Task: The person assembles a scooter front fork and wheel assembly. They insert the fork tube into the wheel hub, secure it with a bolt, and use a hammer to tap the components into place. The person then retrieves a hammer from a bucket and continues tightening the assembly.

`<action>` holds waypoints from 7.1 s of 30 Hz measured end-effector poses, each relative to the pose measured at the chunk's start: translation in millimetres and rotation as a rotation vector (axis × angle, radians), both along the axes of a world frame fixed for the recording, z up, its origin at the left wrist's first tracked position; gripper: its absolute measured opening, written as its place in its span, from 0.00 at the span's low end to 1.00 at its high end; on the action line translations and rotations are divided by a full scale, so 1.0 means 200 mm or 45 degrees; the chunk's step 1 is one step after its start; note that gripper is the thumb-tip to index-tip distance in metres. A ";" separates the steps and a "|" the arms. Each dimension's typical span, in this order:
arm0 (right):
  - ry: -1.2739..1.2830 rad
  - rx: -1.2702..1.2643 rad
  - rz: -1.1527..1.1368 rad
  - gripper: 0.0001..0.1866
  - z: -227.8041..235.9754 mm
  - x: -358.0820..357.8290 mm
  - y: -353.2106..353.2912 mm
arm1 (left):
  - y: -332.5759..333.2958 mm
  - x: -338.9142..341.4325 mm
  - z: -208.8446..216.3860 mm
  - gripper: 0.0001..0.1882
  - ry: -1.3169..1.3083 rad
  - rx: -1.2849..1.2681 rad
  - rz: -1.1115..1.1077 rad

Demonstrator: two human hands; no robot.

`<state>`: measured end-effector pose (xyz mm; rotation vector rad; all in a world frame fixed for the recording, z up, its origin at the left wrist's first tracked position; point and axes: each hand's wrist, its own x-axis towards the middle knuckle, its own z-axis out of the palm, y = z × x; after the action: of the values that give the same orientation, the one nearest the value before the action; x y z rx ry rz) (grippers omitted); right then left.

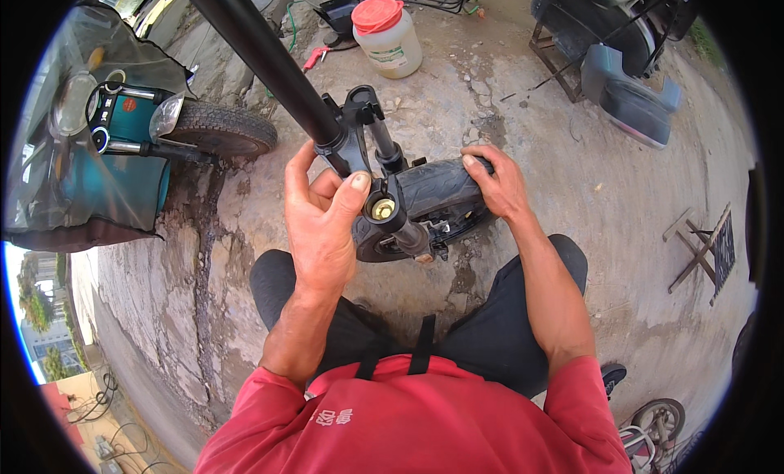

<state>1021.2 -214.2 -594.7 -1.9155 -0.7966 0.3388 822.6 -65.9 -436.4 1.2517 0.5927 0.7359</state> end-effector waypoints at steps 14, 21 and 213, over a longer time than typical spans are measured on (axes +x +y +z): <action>0.059 -0.050 0.025 0.24 0.01 0.00 -0.02 | -0.05 0.04 0.01 0.37 0.006 0.063 0.010; 0.041 -0.044 0.043 0.25 0.02 0.00 -0.03 | -0.05 0.03 0.00 0.35 0.010 0.097 -0.012; 0.503 0.530 0.767 0.23 0.27 -0.23 0.30 | 0.86 0.09 -0.08 0.41 0.206 1.205 -0.272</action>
<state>974.6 -153.6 -539.9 -1.1421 -1.0626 0.8195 840.6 106.1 -452.9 2.2249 0.2089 0.7575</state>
